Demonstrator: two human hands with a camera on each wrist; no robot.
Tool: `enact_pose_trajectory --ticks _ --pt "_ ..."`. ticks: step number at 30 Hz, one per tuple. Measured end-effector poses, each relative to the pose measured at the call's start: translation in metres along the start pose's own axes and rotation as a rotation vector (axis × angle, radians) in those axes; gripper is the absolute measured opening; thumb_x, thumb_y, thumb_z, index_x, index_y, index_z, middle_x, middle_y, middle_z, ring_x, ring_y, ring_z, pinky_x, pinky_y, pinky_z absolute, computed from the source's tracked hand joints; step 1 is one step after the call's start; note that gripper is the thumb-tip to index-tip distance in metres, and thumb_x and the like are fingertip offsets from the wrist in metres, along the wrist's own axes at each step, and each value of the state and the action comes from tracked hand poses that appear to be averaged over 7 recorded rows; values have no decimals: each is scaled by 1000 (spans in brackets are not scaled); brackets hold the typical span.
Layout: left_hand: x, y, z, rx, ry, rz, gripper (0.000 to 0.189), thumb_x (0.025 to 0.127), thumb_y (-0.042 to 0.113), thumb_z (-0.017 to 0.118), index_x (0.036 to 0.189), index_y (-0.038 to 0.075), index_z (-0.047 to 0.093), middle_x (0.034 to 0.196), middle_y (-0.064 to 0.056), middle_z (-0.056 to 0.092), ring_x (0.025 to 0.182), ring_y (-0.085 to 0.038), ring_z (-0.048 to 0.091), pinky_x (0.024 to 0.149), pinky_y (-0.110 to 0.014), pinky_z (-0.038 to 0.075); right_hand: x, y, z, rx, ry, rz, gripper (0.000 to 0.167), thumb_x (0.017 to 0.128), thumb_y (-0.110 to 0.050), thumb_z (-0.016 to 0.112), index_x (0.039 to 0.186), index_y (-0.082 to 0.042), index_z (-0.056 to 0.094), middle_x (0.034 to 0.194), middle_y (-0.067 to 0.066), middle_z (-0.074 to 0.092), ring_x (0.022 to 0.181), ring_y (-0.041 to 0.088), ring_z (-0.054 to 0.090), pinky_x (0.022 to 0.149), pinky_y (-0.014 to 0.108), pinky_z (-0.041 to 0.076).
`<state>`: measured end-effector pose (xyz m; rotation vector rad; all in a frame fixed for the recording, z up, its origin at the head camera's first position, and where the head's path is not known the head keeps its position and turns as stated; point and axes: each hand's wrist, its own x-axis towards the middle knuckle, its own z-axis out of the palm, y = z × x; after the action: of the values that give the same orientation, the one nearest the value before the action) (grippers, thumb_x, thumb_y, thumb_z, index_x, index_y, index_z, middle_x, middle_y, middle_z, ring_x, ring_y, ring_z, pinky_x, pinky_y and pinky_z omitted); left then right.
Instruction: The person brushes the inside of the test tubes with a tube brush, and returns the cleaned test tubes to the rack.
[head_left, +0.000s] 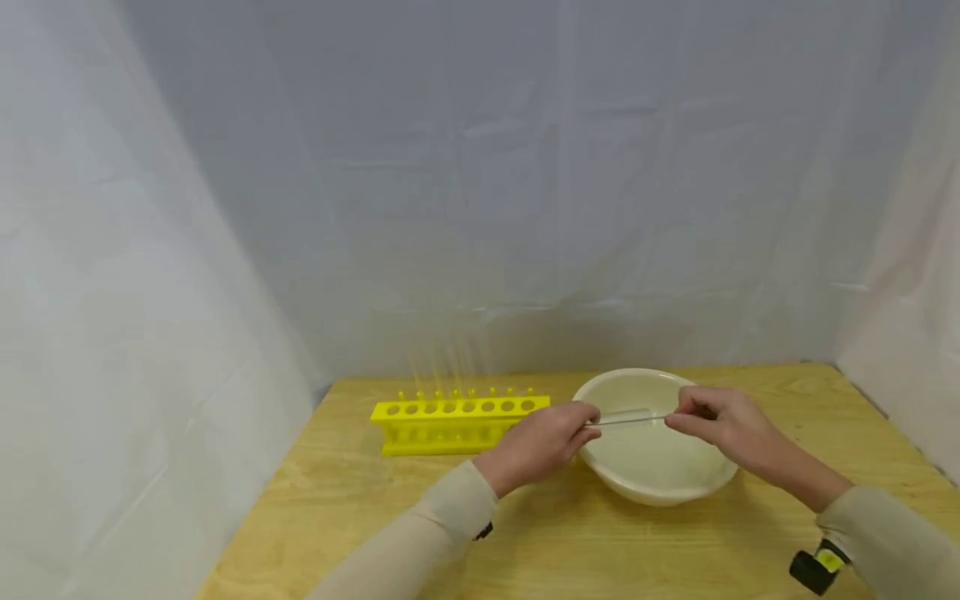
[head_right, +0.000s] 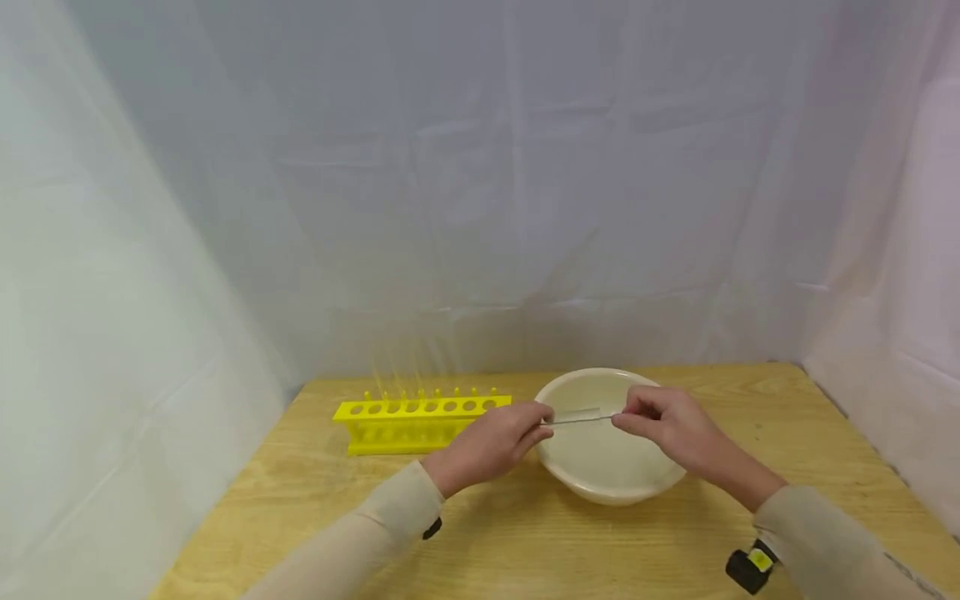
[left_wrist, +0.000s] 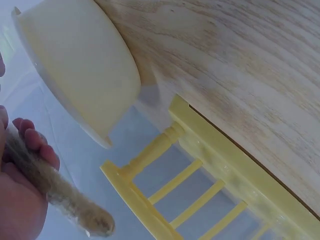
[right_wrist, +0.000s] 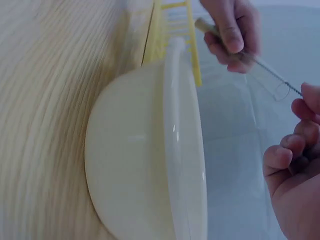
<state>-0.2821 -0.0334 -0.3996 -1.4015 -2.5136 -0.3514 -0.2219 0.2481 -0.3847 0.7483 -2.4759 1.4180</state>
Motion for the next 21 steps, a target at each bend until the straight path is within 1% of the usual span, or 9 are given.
enact_pose_trajectory --ticks 3,6,9,11,14,15,17,19,21 --pt "-2 2 2 53 32 11 21 106 29 52 117 13 59 98 5 64 80 -5 55 75 -15 48 3 -2 1 166 -23 120 33 101 -18 63 77 -3 46 61 6 34 53 25 35 56 34 39" --pt "-3 2 4 102 67 27 19 106 28 53 117 13 58 96 5 63 77 -6 54 72 -14 48 6 -3 3 340 -48 218 37 103 -18 59 76 1 41 62 9 32 54 32 30 56 37 38" --pt "-3 2 7 144 96 54 18 106 27 54 116 13 58 96 5 63 77 -6 54 71 -13 47 8 -4 3 490 -68 320 38 104 -17 55 72 -5 38 61 5 29 53 28 24 53 37 32" --pt "-3 2 8 180 113 76 18 105 27 55 115 12 58 97 4 64 77 -7 55 72 -14 48 10 -6 4 590 -78 396 39 105 -15 52 70 -11 37 61 2 26 52 22 23 53 37 25" --pt "-2 3 8 222 126 93 17 105 26 55 113 11 59 96 3 64 76 -8 56 71 -16 49 12 -8 4 670 -73 479 40 106 -15 49 68 -17 36 61 -2 24 53 14 26 56 36 21" --pt "-2 3 7 224 124 88 17 105 26 55 113 11 59 97 3 65 76 -8 56 71 -17 49 13 -9 5 660 -64 489 39 106 -15 49 69 -17 37 61 -3 24 53 13 26 56 36 21" --pt "-2 4 7 195 107 58 19 105 27 54 114 11 60 98 3 65 77 -8 56 72 -17 50 12 -10 6 550 -33 468 37 105 -19 53 70 -14 41 61 -3 28 52 14 30 54 35 26" --pt "-1 5 5 150 78 16 20 106 28 53 116 11 60 100 3 66 80 -7 57 74 -16 50 10 -11 7 368 5 414 35 104 -24 57 74 -10 45 60 -1 35 52 19 36 54 35 33" --pt "-1 5 4 90 47 -24 22 106 29 52 118 12 60 102 4 66 82 -7 58 76 -16 51 8 -10 9 144 53 328 30 102 -29 61 82 -7 54 63 0 44 54 21 43 55 33 40"
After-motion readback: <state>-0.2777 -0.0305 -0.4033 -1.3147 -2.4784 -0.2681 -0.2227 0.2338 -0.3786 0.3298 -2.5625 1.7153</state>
